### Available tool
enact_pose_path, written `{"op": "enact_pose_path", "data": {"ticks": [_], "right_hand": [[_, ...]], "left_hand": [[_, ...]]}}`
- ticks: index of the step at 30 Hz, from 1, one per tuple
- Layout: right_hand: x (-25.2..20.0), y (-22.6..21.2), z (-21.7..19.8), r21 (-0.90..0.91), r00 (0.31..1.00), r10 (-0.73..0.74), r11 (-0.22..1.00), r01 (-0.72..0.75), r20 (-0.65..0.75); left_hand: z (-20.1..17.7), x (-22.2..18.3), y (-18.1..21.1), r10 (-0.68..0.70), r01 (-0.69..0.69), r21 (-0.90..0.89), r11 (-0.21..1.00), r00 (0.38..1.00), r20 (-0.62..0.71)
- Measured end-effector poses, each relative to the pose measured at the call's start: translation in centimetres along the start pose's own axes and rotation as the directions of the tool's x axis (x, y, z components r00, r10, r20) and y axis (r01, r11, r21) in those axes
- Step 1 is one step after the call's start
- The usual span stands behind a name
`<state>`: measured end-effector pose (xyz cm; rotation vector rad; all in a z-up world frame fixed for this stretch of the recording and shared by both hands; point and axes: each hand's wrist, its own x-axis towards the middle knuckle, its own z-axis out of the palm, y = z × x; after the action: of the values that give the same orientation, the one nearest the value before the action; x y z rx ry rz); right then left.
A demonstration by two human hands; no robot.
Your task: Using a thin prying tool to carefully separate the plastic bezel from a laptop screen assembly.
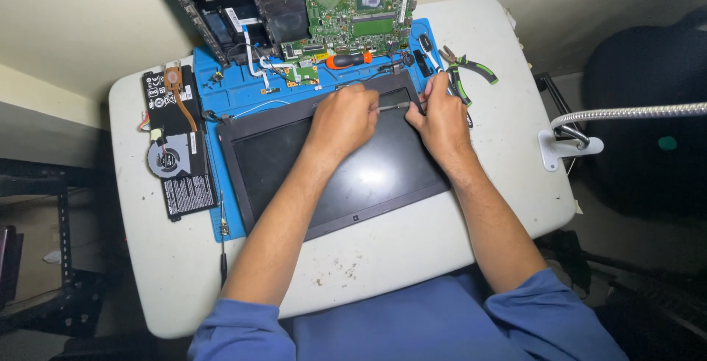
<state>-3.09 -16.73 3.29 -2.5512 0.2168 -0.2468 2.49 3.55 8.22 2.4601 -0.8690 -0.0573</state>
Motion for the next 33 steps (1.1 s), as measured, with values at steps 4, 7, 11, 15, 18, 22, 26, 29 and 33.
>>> {"op": "enact_pose_path", "data": {"ticks": [4,7,11,15,18,22,26,29,33], "right_hand": [[0.7,0.6,-0.3,-0.005,0.999,-0.043,0.999,0.043,0.021],[1.0,0.5,-0.5,0.003,0.997,-0.060,0.998,0.060,0.042],[1.4,1.0,-0.6,0.032,0.997,-0.068,0.997,0.066,0.046],[1.7,1.1,-0.9,0.053,0.996,-0.052,0.997,0.049,0.070],[1.9,0.9,-0.9,0.036,0.993,-0.055,0.998,0.051,0.100],[2.2,0.6,-1.4,0.062,0.991,-0.034,0.998,0.026,0.126],[1.9,0.1,-1.6,0.070,0.991,-0.047,0.997,0.039,0.122],[1.3,-0.1,-2.1,0.094,0.992,-0.053,0.995,0.042,0.114],[-2.2,-2.0,-4.3,0.197,0.999,0.003,0.980,-0.012,0.045]], "left_hand": [[-0.3,-1.4,0.0,-0.020,0.024,-0.101,0.995,0.999,0.032],[0.5,-1.8,0.0,-0.012,0.014,-0.116,0.993,1.000,0.024],[0.6,-2.1,-0.2,-0.012,0.009,-0.181,0.983,1.000,-0.016],[1.5,-2.2,-0.6,-0.022,0.016,-0.157,0.988,0.999,-0.036],[1.8,-2.2,-0.5,0.017,-0.021,-0.110,0.994,0.999,-0.037],[1.6,-2.0,-0.3,0.030,-0.032,-0.122,0.992,0.999,-0.021],[2.6,-2.2,-0.4,0.043,-0.047,-0.161,0.986,0.999,-0.025],[2.2,-2.8,-0.4,-0.028,0.031,-0.242,0.970,1.000,0.013],[2.4,-2.7,-0.3,-0.035,0.039,-0.209,0.977,0.999,0.024]]}}
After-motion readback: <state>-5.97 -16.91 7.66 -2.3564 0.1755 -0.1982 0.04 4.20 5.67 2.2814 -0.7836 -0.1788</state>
